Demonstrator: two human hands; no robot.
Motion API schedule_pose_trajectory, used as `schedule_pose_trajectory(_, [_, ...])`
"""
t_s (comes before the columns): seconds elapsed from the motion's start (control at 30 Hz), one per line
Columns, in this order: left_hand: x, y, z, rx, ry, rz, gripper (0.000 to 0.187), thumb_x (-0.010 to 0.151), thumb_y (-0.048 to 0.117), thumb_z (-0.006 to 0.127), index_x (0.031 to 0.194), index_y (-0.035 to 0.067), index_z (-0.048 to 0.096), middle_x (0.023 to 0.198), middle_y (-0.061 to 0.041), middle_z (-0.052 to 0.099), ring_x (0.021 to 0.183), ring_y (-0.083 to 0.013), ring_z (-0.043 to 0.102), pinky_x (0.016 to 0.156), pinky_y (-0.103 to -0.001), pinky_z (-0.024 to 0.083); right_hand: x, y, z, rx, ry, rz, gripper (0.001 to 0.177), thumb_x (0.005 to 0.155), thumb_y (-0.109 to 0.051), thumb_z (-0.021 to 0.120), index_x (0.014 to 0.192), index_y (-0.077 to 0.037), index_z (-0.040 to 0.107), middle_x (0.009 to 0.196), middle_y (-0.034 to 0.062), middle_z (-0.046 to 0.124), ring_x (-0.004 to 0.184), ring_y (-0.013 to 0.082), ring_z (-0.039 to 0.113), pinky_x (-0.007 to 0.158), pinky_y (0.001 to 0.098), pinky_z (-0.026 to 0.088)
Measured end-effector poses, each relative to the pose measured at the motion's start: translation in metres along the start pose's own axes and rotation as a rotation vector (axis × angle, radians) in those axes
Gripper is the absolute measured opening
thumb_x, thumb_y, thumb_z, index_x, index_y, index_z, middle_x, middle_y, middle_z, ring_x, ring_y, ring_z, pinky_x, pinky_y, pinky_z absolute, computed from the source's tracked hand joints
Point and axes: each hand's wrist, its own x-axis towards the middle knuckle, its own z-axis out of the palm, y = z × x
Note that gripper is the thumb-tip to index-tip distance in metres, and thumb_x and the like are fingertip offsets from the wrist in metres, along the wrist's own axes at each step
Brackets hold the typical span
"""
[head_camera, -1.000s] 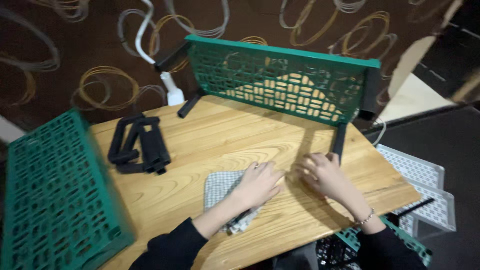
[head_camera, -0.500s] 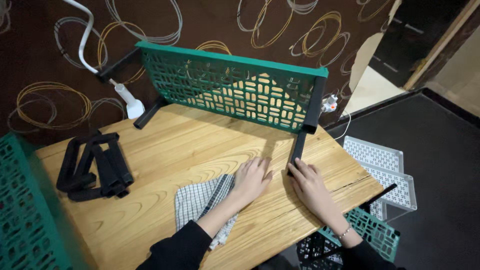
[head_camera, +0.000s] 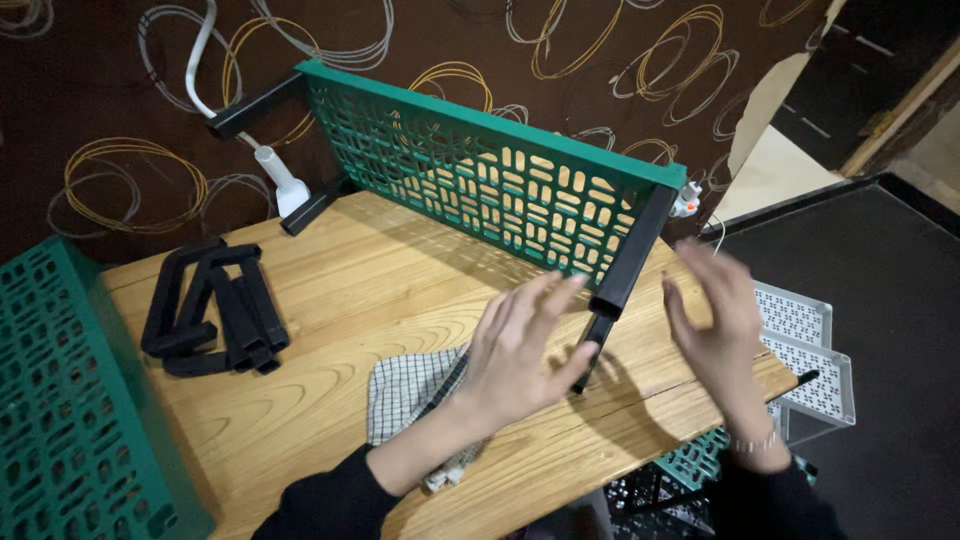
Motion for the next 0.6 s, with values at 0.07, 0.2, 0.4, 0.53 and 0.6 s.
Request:
schedule_pose_trajectory(0.07, [0.014, 0.006, 0.003, 0.059, 0.015, 0.112, 0.058, 0.091, 0.037, 0.069, 0.141, 0.01, 0.058, 0.139, -0.024, 0.056, 0.127, -0.0371, 0.056, 0.107, -0.054, 0.042, 0.028, 0.003, 0.011, -0.017, 0.018, -0.039, 0.053, 0.093, 0.0, 0.075, 0.143, -0.003, 0.06, 0.147, 0.0172, 0.058, 0.134, 0.0352, 0.059, 0.11, 0.0434, 0.051])
schedule_pose_trajectory(0.2, [0.023, 0.011, 0.005, 0.085, -0.017, 0.144, 0.051, 0.098, 0.035, 0.069, 0.139, 0.006, 0.06, 0.147, -0.018, 0.058, 0.141, -0.0341, 0.055, 0.115, -0.051, 0.046, 0.048, 0.003, 0.03, 0.175, -0.061, 0.045, 0.059, 0.094, 0.005, 0.07, 0.15, -0.008, 0.056, 0.16, 0.0176, 0.048, 0.145, 0.0357, 0.051, 0.112, 0.0417, 0.05])
schedule_pose_trajectory(0.4, [0.023, 0.02, -0.022, -0.025, -0.005, 0.159, 0.041, 0.095, 0.042, 0.072, 0.109, 0.005, 0.062, 0.134, -0.024, 0.064, 0.127, -0.035, 0.063, 0.111, -0.05, 0.045, 0.031, -0.014, 0.023, 0.043, -0.027, -0.055, 0.057, 0.087, 0.0, 0.08, 0.14, -0.013, 0.064, 0.15, 0.0127, 0.054, 0.143, 0.0339, 0.05, 0.116, 0.0455, 0.039])
schedule_pose_trajectory(0.53, [0.012, 0.046, -0.064, 0.053, -0.049, 0.09, 0.044, 0.089, 0.05, 0.074, 0.096, 0.007, 0.064, 0.104, -0.018, 0.07, 0.097, -0.0298, 0.069, 0.099, -0.049, 0.046, 0.025, -0.037, 0.007, 0.052, -0.032, -0.183, 0.054, 0.079, -0.006, 0.085, 0.129, -0.015, 0.07, 0.14, 0.0107, 0.058, 0.141, 0.0387, 0.05, 0.111, 0.0493, 0.037])
schedule_pose_trajectory(0.6, [0.011, 0.058, -0.077, 0.215, -0.153, 0.024, 0.043, 0.091, 0.05, 0.073, 0.093, 0.008, 0.065, 0.089, -0.014, 0.068, 0.086, -0.028, 0.068, 0.096, -0.048, 0.046, 0.027, -0.048, 0.003, 0.075, -0.032, -0.259, 0.052, 0.075, -0.008, 0.087, 0.125, -0.016, 0.072, 0.132, 0.0106, 0.059, 0.136, 0.039, 0.052, 0.108, 0.0517, 0.038])
